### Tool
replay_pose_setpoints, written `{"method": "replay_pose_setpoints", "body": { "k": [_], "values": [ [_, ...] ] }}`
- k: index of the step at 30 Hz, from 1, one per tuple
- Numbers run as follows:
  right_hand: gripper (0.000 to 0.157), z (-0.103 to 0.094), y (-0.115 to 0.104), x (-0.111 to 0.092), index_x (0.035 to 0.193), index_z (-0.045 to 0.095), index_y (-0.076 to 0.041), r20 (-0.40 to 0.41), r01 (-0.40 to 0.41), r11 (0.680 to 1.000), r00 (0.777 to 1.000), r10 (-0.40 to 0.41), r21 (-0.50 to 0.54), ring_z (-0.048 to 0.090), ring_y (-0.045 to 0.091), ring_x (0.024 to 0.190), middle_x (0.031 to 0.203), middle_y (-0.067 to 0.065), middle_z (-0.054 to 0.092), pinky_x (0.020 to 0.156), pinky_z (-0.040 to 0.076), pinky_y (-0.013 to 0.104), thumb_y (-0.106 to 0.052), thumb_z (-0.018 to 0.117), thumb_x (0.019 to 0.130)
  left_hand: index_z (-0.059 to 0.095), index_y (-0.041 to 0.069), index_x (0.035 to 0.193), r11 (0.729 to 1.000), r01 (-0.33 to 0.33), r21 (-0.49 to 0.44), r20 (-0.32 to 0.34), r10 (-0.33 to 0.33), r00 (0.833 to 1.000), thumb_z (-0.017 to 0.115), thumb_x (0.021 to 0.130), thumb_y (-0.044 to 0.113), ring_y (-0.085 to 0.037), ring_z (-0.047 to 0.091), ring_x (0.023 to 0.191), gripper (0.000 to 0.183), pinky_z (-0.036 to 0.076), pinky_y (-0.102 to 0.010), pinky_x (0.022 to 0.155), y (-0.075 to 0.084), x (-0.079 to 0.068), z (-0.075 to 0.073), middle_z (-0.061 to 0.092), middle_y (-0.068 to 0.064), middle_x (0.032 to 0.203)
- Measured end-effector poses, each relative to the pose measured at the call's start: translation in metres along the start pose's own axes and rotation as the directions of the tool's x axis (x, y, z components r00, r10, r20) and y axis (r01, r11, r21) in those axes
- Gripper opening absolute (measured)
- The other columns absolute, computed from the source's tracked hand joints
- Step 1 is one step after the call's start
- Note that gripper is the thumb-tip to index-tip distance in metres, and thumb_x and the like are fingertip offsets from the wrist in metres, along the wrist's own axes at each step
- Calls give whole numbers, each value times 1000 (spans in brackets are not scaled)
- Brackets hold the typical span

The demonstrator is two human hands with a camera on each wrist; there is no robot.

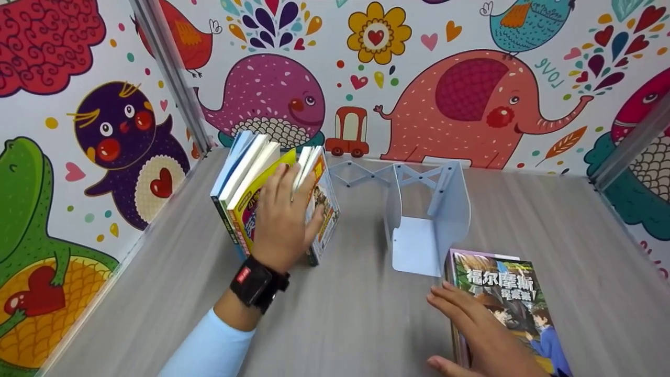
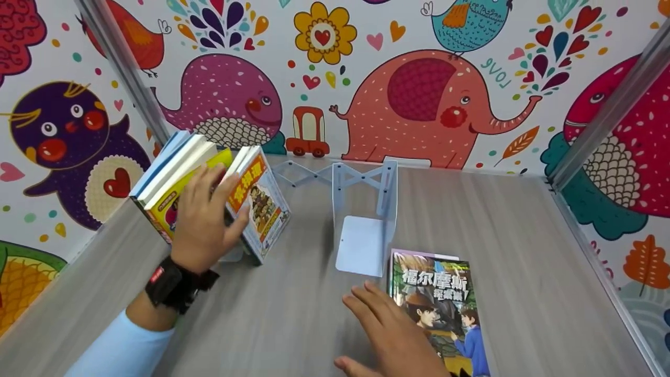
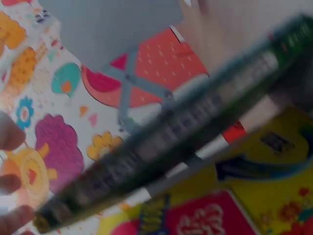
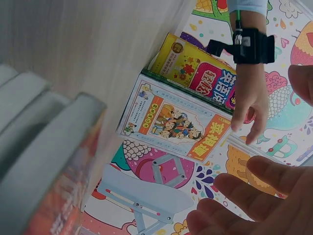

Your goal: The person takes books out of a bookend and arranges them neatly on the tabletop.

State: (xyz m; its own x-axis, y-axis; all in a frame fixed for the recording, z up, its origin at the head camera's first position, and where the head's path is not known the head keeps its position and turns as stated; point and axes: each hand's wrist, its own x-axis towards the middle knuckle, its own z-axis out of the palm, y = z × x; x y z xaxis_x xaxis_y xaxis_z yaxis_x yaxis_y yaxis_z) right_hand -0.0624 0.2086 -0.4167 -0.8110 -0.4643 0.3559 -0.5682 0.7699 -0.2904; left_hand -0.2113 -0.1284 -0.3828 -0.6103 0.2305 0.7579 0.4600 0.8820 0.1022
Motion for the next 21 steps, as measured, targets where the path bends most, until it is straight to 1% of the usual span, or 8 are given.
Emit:
{"method": "replay_pose_setpoints", "body": {
  "k": [2, 4, 5, 7, 9, 12, 14, 21],
  "values": [
    [87, 0, -1, 0, 150, 45, -32, 12, -14, 1000, 1000, 14, -3, 40, 9, 143, 153, -11, 46, 102, 52, 38, -49, 85, 75, 54, 6, 142, 998, 37, 51, 23, -38, 999, 72, 91, 29, -38, 38, 142, 59, 32, -55, 117, -7, 3, 5, 50, -16, 149],
    [86, 1, -3, 0, 150, 45, -32, 23, -20, 1000, 1000, 20, 0, 43, 11, 141, 152, -11, 47, 94, 55, 53, -50, 84, 76, 55, 6, 142, 994, 66, 93, 31, -69, 997, 71, 92, 27, -37, 40, 142, 57, 33, -55, 117, -11, 2, 10, 53, -15, 147],
    [85, 1, -3, 0, 150, 45, -32, 25, -21, 1000, 999, 21, 5, 43, 12, 141, 152, -10, 47, 93, 55, 54, -50, 84, 76, 56, 6, 141, 991, 76, 113, 25, -79, 997, 71, 92, 26, -37, 42, 141, 55, 33, -55, 117, -12, 1, 12, 55, -14, 146],
    [84, 2, -4, 0, 150, 45, -33, 29, -24, 1000, 999, 24, 7, 42, 10, 141, 152, -11, 47, 93, 55, 53, -49, 83, 77, 58, 7, 140, 987, 87, 137, 4, -88, 996, 72, 91, 23, -37, 44, 140, 53, 35, -56, 116, -13, 0, 14, 57, -12, 145],
    [85, 2, -3, -1, 150, 45, -32, 17, -10, 1000, 1000, 10, 8, 39, 7, 143, 152, -10, 47, 93, 56, 51, -47, 84, 77, 59, 7, 140, 984, 91, 155, -19, -89, 996, 72, 91, 23, -37, 44, 140, 53, 35, -56, 116, -11, -2, 15, 55, -11, 147],
    [86, 2, -2, -3, 151, 45, -30, -3, 15, 1000, 1000, -15, 8, 35, 4, 144, 152, -8, 47, 92, 57, 47, -42, 86, 76, 58, 5, 140, 984, 71, 166, -40, -65, 997, 72, 91, 21, -36, 43, 141, 53, 35, -56, 116, -8, -4, 15, 52, -11, 149],
    [86, 3, -1, -4, 150, 46, -28, -11, 26, 1000, 1000, -25, 8, 35, 4, 145, 152, -7, 47, 91, 58, 45, -40, 86, 76, 57, 4, 140, 985, 60, 159, -49, -53, 997, 72, 91, 19, -36, 43, 141, 53, 35, -56, 116, -6, -7, 15, 52, -11, 149],
    [81, 1, -5, -4, 149, 46, -34, 22, -39, 999, 999, 38, 37, 36, 0, 143, 152, -13, 47, 93, 56, 48, -43, 84, 78, 60, 4, 137, 990, 69, 122, -99, -57, 993, 74, 89, 16, -34, 49, 137, 52, 35, -55, 116, -4, -14, 15, 57, -12, 144]
  ]
}}
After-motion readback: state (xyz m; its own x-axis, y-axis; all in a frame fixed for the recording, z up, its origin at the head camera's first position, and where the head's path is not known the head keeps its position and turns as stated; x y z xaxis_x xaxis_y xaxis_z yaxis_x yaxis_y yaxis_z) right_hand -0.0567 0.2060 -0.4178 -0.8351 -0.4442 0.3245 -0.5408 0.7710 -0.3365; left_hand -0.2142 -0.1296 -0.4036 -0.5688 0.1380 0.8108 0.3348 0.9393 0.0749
